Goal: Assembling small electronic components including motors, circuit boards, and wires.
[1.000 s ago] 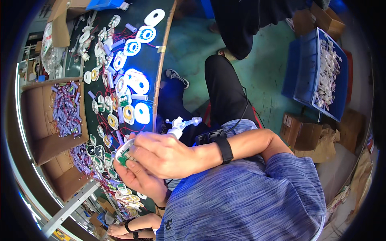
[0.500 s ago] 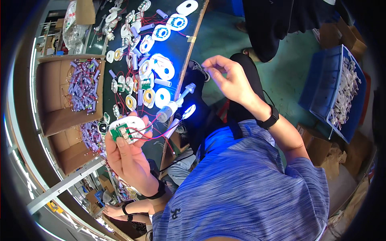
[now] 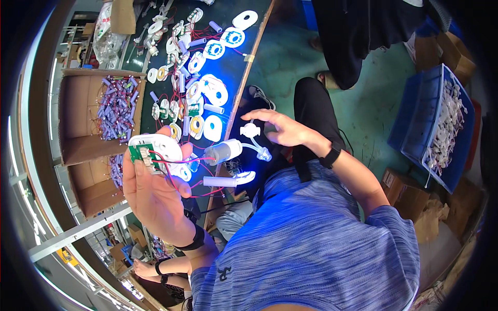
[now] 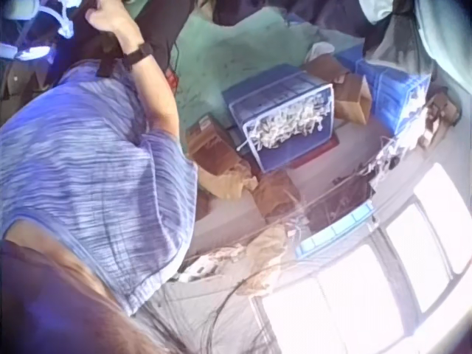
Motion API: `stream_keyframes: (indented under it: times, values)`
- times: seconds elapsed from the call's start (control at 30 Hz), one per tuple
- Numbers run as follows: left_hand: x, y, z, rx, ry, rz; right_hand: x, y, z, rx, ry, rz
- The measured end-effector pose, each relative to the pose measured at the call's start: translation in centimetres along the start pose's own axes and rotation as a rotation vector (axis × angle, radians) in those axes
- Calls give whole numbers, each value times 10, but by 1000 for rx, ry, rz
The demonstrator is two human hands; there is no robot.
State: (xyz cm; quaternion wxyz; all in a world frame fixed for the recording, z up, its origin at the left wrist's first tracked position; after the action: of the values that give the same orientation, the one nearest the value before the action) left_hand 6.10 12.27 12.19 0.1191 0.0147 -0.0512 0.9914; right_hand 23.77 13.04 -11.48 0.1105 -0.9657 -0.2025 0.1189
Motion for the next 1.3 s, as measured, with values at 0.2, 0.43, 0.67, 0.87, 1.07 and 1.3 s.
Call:
stream_keyframes:
  times: [0.2, 0.43, 0.67, 0.87, 1.07, 1.3]
  values:
    - [-21, -9, 13, 30, 208, -123, -8, -5, 7, 59, 336, 112]
    - [-32, -21, 27, 35, 256, -135, 7, -3, -21, 150, 133, 297]
    - [-30, -36, 52, -36, 214, -116, 54, -50, -100, 204, -291, 403]
    - [-17, -50, 82, -124, -25, -66, 59, -106, -174, 389, -44, 415]
    - [7, -85, 79, -60, 48, -27, 76, -182, -187, 385, -201, 447]
    - [39, -143, 64, -34, 119, -88, 105, -278, -172, 336, -278, 534]
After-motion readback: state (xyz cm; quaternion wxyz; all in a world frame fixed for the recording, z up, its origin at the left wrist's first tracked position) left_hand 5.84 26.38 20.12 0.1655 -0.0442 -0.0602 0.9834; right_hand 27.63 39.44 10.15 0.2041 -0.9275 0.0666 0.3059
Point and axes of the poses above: each hand's wrist, its own y-axis away from the middle knuckle, its own x-axis out of the back of the hand, z = x × y, the point moved 2 cm from there along -y, towards the middle knuckle, and after that the axes turned 10 degrees about -y, right-handed, at the moved point
